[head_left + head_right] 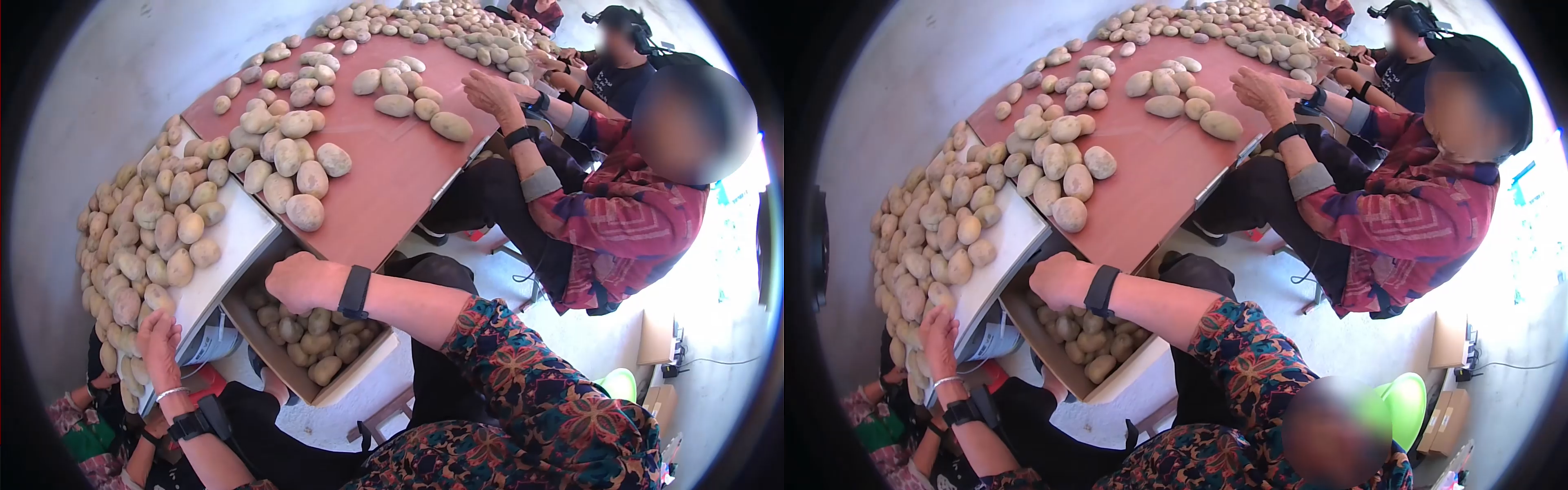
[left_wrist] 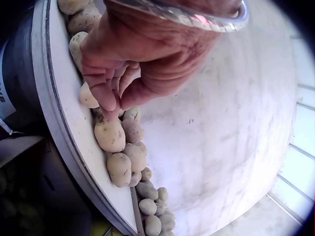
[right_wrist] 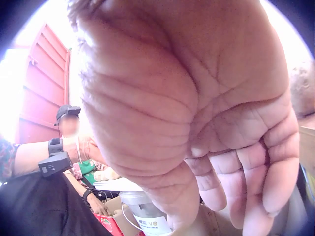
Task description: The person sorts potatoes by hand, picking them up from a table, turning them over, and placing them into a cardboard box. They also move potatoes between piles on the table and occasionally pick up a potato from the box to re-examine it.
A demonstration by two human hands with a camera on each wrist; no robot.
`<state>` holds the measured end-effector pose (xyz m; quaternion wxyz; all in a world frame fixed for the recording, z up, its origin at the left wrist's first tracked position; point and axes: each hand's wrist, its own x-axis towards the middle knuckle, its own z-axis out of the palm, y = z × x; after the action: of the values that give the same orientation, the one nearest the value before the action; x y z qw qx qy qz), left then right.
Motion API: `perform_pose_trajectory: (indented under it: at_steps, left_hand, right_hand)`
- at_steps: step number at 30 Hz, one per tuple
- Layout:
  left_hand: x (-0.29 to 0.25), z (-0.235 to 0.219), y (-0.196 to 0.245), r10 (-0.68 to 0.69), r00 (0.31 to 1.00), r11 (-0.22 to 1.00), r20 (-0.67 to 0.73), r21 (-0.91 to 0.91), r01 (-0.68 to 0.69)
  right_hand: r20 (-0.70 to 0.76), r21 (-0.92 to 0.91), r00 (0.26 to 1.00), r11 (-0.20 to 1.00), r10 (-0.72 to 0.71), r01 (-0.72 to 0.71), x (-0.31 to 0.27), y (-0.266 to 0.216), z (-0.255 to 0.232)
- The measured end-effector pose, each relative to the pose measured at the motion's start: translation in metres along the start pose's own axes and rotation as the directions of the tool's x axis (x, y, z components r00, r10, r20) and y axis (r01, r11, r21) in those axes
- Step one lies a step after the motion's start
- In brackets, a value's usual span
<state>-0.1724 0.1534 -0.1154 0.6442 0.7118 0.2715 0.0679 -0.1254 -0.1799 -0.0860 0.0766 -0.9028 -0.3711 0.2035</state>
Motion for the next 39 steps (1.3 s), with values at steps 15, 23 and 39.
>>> perform_pose_trajectory:
  at_steps: [15,23,39]
  left_hand:
    - [0.0006,0.001,-0.0017,0.046,0.999,0.999,0.007,-0.025,-0.046]
    - [0.003,-0.001,-0.004,0.045,0.999,0.999,-0.002,-0.028,-0.045]
    - [0.0022,-0.0005,-0.0036,0.054,0.998,0.998,-0.015,-0.021,-0.054]
  right_hand:
    - [0.005,0.001,1.0,1.0,0.004,-0.004,0.0029,0.0013,0.0029]
    - [0.023,0.001,1.0,1.0,-0.003,0.003,-0.0007,-0.0019,-0.003]
    - [0.024,-0.006,1.0,1.0,0.009,-0.008,-0.0018,-0.0039,-0.0019]
